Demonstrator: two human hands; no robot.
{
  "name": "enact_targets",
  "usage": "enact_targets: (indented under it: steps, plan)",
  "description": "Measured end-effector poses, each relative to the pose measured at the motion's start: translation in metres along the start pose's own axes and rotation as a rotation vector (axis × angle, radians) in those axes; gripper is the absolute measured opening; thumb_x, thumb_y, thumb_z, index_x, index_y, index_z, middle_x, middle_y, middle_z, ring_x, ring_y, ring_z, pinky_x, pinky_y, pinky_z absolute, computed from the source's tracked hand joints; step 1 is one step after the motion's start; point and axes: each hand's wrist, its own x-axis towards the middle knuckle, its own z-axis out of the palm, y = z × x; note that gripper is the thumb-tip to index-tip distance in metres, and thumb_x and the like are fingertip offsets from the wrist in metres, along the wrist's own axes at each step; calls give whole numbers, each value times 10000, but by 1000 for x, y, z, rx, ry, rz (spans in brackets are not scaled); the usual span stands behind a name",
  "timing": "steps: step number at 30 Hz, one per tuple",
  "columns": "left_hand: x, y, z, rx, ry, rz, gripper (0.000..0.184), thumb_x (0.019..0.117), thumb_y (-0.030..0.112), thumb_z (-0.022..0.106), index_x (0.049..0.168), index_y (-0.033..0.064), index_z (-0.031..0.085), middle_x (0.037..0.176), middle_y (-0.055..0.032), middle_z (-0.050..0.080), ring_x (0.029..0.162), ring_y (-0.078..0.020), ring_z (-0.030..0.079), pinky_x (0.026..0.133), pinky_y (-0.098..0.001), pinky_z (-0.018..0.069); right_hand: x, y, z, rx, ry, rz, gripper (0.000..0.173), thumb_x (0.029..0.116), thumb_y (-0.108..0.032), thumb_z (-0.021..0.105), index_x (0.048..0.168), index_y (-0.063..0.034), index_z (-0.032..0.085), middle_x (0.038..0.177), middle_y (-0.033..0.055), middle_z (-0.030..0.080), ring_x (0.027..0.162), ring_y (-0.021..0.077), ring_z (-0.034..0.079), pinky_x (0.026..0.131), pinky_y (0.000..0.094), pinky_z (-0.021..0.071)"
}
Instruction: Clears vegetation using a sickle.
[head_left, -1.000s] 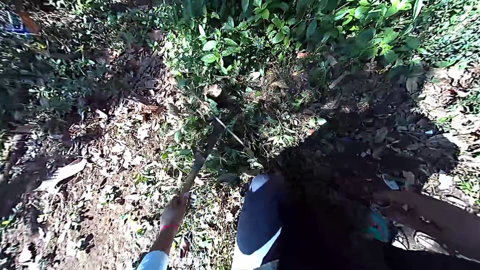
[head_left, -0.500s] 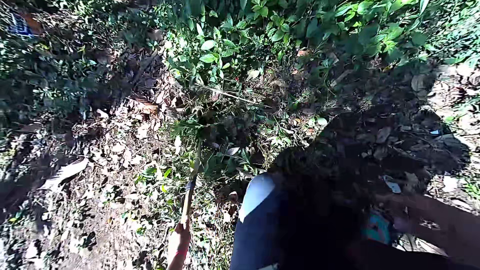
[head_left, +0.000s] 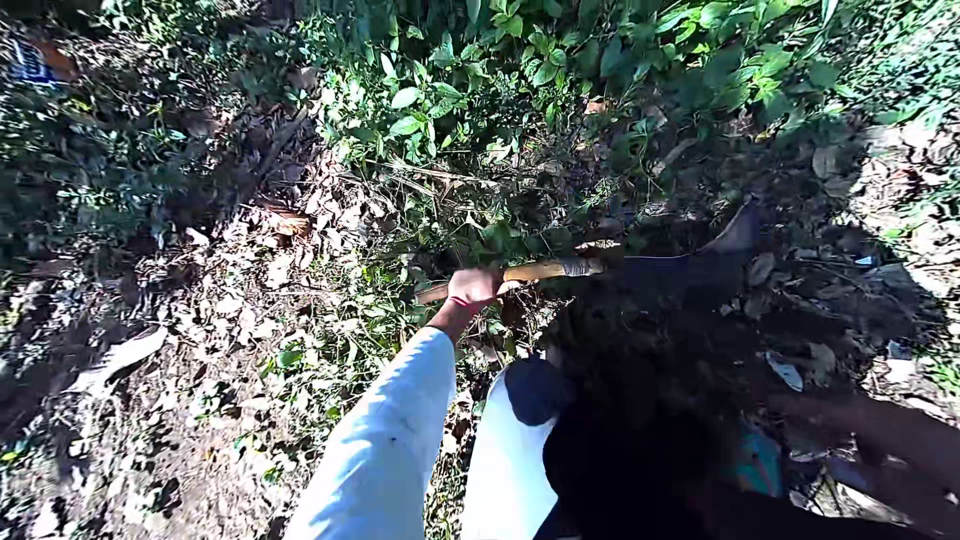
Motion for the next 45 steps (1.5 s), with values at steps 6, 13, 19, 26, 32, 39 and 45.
enact_targets:
  steps: [6, 13, 19, 26, 32, 39, 45]
  plan:
    - [-61, -159, 95, -510, 102, -815, 773, 1033, 653, 372, 1237, -26, 681, 1251, -320, 650, 1212, -491, 608, 1006, -703, 443, -8, 1, -2, 22, 51, -19, 477, 1038, -239, 562, 1414, 53, 542, 1179, 315, 645, 1000, 446, 661, 887, 587, 536]
    - [-218, -107, 175, -1171, -6, -948, 633, 1102, 542, 226, 897, 41, 554, 608, -54, 491, 477, -143, 476, 452, -290, 435, -10, 13, -9, 58, 7, 32, 494, 1044, -252, 553, 1432, 52, 523, 1201, 322, 632, 1024, 463, 652, 904, 618, 518]
    - [-181, -56, 141, -2171, 141, -475, 827, 952, 757, -15, 781, 166, 538, 500, 57, 512, 388, -50, 497, 396, -200, 450, -8, 8, -8, 80, 2, 15, 511, 1049, -277, 525, 1432, 60, 511, 1189, 325, 635, 1009, 457, 658, 899, 611, 525]
    - [-203, -129, 84, -1506, 552, -712, 589, 1114, 494, 149, 790, 119, 468, 487, 59, 426, 381, -52, 417, 384, -215, 402, 1, 15, -6, 29, 1, 26, 469, 1038, -192, 542, 1439, 49, 513, 1164, 310, 652, 998, 467, 661, 905, 630, 518]
    - [-99, -41, 4, -416, 206, -321, 586, 1042, 502, 525, 1262, -35, 604, 951, -287, 691, 933, -478, 684, 829, -678, 511, 19, -6, -2, -1, 1, 16, 466, 1029, -194, 563, 1438, 28, 533, 1169, 295, 655, 977, 432, 672, 886, 598, 542]
    - [-85, -114, 132, -359, -67, -514, 576, 1041, 581, 446, 1327, 131, 663, 1171, -258, 704, 1116, -476, 663, 928, -722, 483, 12, -6, 2, 45, -16, 14, 473, 1039, -222, 540, 1424, 52, 530, 1206, 304, 637, 995, 422, 669, 881, 566, 552]
    - [-205, -106, 173, -496, -85, -747, 640, 1048, 586, 428, 1268, 27, 648, 1057, -280, 705, 1014, -470, 685, 877, -677, 510, -12, 1, 4, 91, 15, 62, 505, 1031, -239, 542, 1421, 80, 513, 1196, 318, 634, 987, 440, 659, 870, 586, 536]
